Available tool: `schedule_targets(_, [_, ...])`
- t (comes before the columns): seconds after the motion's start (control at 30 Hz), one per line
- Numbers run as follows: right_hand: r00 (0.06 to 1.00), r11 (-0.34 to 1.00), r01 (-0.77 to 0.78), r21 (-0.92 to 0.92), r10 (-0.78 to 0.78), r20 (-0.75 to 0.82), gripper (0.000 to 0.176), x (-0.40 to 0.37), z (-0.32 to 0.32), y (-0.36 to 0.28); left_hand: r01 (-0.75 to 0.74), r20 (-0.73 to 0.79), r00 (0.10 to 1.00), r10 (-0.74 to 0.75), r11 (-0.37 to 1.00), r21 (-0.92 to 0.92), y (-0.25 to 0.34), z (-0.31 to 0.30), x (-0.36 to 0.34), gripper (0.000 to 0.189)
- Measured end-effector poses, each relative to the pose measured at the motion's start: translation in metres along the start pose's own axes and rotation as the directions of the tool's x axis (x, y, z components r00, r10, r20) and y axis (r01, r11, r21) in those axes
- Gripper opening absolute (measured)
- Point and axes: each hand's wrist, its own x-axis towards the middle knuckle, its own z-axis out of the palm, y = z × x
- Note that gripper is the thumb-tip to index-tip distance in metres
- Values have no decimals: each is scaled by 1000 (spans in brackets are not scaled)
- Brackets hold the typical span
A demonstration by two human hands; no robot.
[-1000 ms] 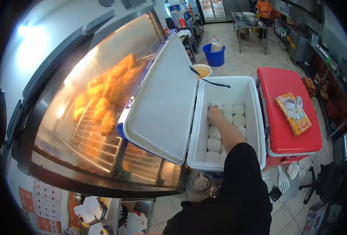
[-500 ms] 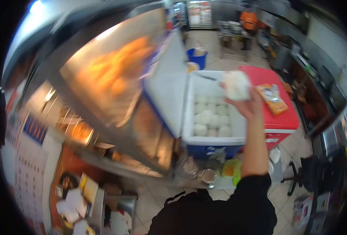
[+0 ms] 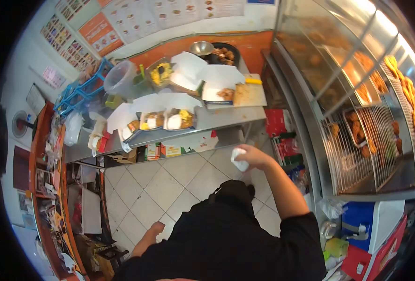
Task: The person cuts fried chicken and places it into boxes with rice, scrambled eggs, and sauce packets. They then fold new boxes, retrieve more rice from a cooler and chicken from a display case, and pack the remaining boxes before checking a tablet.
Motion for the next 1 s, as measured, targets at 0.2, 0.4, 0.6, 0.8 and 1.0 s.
schedule_targets(0.2, [686,740,57,-670,-516,-512,76,181,28,-171,218,90,891,-445,245,-945,-11,-36,-81,24])
schedule_targets(0.4, [781,170,-314,-934,-512,-356,62,334,8,-127,573,457,787,-415,215,-791,-98,6,-132,44])
schedule_targets(0.6, [432,514,-170,-840,-728,-533,31,327,57,-251,554,334,827,-453,760,-339,-160,-7,-187,38])
schedule_targets(0.8, [613,517,500,-695,-778,-138,22,431,289,-462,422,392,902,-182,568,-707,-144,-149,-68,36])
schedule_targets(1.0, [962,-139,180,-974,-183,204,29,655,455,-511,127,181,980,85,437,-890,-165,-548,-16,33])
